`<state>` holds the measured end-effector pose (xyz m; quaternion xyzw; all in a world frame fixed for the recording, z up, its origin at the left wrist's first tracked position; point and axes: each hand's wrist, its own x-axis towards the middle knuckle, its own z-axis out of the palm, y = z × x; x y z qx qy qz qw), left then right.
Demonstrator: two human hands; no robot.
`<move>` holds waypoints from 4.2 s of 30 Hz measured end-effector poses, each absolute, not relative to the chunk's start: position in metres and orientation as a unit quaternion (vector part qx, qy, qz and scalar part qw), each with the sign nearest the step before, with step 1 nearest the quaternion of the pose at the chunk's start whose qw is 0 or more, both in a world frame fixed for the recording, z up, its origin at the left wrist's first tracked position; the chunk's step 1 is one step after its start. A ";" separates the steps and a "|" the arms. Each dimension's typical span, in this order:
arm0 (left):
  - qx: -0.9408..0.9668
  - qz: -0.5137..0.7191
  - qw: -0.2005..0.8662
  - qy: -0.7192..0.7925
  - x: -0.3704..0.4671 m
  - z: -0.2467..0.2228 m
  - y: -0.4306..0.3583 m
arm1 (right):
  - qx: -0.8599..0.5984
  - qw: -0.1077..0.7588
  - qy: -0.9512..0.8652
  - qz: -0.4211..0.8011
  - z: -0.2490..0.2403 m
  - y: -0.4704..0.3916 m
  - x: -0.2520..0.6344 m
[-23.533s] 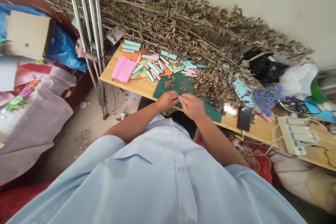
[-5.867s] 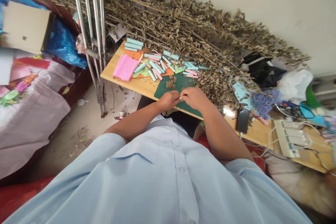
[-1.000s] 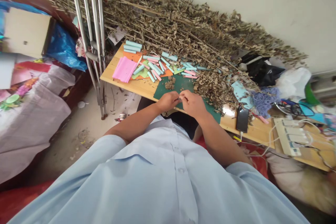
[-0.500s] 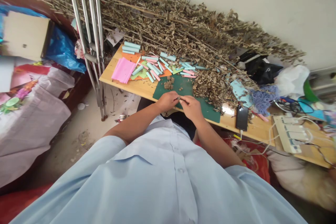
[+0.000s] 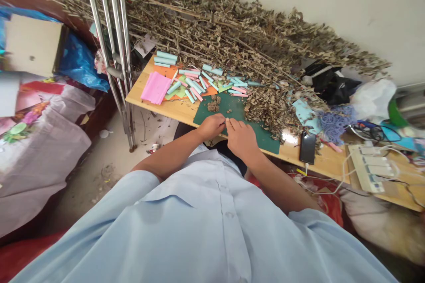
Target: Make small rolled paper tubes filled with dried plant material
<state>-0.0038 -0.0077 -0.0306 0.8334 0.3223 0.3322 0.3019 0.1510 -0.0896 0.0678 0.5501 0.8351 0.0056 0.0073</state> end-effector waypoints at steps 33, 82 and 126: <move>0.829 0.330 0.304 0.333 -0.005 -0.031 -0.007 | 0.530 -0.168 0.830 -0.036 0.039 -0.081 0.169; 0.668 0.431 0.486 0.364 0.003 -0.002 -0.037 | 0.539 -0.607 0.188 -0.553 0.012 -0.070 0.176; 0.753 0.326 0.383 0.424 0.010 -0.015 -0.012 | 0.537 -0.367 0.751 -0.118 0.016 -0.061 0.204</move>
